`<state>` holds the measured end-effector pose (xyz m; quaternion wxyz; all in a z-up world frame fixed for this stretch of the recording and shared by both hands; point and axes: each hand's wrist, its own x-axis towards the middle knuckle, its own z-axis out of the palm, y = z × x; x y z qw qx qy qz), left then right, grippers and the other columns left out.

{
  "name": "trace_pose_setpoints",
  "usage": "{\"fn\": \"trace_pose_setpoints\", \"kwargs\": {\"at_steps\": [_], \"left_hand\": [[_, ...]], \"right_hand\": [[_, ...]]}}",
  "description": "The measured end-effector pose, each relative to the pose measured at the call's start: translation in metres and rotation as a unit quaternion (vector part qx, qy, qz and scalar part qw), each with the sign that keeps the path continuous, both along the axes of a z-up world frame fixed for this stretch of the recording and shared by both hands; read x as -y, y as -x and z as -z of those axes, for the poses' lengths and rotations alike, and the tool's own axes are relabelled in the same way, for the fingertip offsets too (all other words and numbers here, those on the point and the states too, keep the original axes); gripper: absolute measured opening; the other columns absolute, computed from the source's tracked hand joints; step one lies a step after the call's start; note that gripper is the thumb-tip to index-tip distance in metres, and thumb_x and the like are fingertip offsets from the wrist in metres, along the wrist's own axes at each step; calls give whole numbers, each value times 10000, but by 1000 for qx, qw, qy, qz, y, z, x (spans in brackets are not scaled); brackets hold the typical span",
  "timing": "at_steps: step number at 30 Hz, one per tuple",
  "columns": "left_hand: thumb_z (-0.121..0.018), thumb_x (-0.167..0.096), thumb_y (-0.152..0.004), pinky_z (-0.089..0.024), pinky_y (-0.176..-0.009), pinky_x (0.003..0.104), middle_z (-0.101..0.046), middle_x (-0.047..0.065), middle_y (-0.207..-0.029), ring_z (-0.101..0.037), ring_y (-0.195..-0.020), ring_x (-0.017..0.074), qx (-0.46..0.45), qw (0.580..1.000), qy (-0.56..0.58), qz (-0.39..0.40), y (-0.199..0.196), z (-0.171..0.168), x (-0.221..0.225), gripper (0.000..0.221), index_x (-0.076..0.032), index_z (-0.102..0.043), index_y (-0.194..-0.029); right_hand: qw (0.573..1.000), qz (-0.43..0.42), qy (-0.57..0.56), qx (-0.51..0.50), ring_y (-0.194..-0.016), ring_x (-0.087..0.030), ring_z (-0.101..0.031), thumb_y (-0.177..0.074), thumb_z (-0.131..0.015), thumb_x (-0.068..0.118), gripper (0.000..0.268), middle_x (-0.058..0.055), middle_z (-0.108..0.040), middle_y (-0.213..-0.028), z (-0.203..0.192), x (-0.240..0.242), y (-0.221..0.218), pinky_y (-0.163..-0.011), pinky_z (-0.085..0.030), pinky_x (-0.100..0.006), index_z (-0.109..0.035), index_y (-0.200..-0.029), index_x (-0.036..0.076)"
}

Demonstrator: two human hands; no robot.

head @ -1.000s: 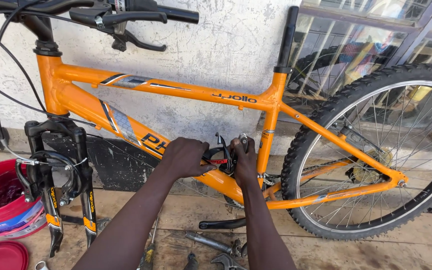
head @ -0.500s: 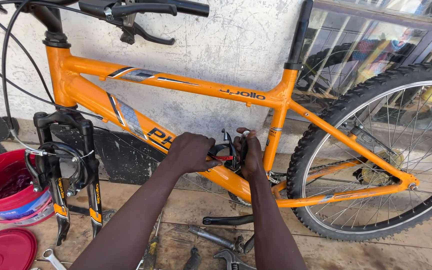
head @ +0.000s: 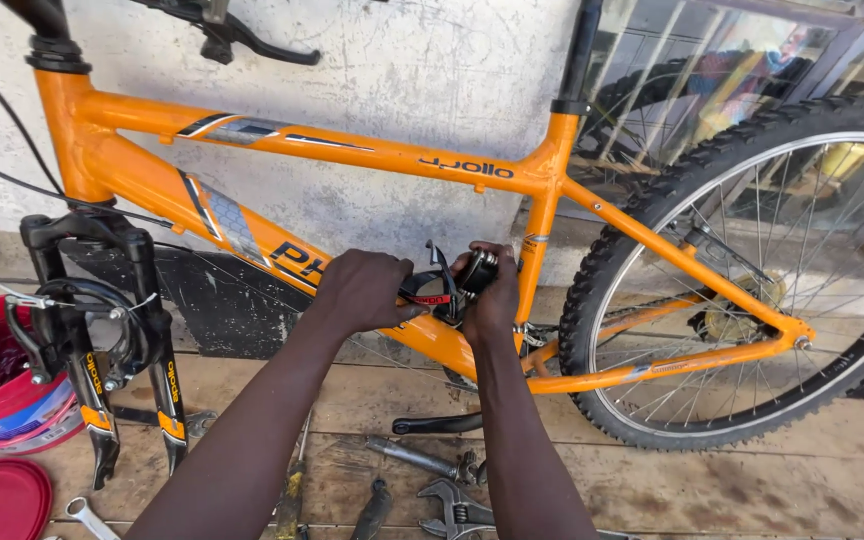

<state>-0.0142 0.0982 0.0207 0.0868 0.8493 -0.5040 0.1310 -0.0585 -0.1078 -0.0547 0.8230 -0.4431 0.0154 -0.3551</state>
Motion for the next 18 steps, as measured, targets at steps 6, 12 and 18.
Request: {"fn": "trace_pose_setpoints", "kwargs": {"at_steps": [6, 12, 18], "left_hand": [[-686, -501, -853, -598, -706, 398, -762, 170, -878, -755, -802, 322, -14, 1000, -8, -5, 10, -9, 2, 564, -51, -734, -1190], [-687, -522, -851, -590, -687, 396, -765, 163, -891, -757, -801, 314, -4, 1000, -19, -17, 8, -3, 7, 571, -67, -735, -1192], [-678, -498, -855, -582, -678, 381, -766, 155, -895, -754, -793, 302, -3, 1000, -4, -16, 6, 1, 5, 547, -67, -737, -1188]], "right_hand": [[995, -96, -32, 12, -739, -314, -666, -1078, -375, 521, 618, -179, -597, -632, -5, 12, -4, -723, -530, -379, -594, -744, 50], [991, 23, 62, -115, -577, -212, -652, -1055, -303, 690, 741, -119, -631, -628, -34, -11, 10, -604, -547, -323, -645, -995, 35], [940, 240, 182, -163, -790, -168, -555, -1035, -672, 449, 431, -55, -473, -893, 3, -25, -7, -759, -512, -345, -473, -1132, 80]]}}
